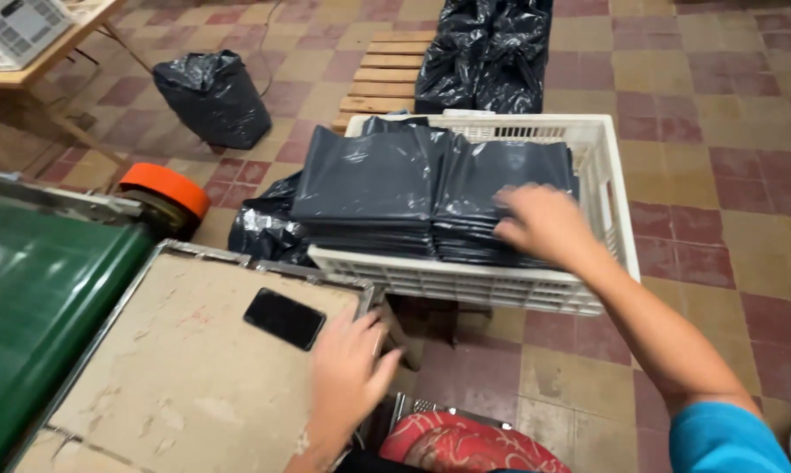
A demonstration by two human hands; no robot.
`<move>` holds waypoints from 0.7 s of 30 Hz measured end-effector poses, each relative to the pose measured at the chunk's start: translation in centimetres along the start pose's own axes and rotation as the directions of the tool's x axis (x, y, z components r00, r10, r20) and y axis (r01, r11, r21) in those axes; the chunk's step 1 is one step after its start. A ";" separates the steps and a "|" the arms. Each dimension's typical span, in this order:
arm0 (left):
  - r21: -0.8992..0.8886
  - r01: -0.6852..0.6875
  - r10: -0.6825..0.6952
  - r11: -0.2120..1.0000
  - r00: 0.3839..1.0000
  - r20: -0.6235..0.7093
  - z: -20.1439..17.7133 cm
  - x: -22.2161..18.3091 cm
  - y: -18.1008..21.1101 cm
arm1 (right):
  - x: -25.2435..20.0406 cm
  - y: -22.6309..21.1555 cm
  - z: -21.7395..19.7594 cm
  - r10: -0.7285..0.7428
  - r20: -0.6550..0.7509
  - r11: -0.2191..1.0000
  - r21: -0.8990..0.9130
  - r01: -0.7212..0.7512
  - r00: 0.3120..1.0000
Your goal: Folding and stacking plastic bags on a workbench in a factory setting
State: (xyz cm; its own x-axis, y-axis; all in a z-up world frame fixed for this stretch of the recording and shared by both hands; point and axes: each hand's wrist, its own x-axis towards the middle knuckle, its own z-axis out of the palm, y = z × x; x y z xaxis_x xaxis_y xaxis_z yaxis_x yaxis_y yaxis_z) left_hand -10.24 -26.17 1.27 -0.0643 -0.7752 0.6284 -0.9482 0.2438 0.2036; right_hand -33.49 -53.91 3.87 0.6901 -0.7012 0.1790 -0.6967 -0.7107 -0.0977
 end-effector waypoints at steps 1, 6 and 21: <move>0.006 0.002 -0.002 1.000 1.000 -0.002 0.2 -5.8 -3.2 | -1.0 -3.0 -0.7 -0.006 -0.002 1.000 0.002 0.006 1.000; 0.433 0.782 -0.885 0.449 0.457 0.092 -7.7 -32.7 -15.0 | -2.3 -18.1 -4.0 -0.883 -0.179 0.341 0.393 0.854 0.435; -0.190 0.941 -0.916 0.278 0.200 -0.349 -12.1 -54.1 -17.3 | 7.9 -45.9 -6.1 -0.682 -0.005 0.696 -0.314 0.646 0.731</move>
State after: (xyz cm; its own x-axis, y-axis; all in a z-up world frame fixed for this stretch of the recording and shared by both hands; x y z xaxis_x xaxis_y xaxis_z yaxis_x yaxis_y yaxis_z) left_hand 13.38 18.60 -27.17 0.9638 -0.1750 0.2012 -0.2653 -0.5512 0.7911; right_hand 2.76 -26.50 15.80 0.9788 -0.0280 0.2028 -0.1003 -0.9293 0.3555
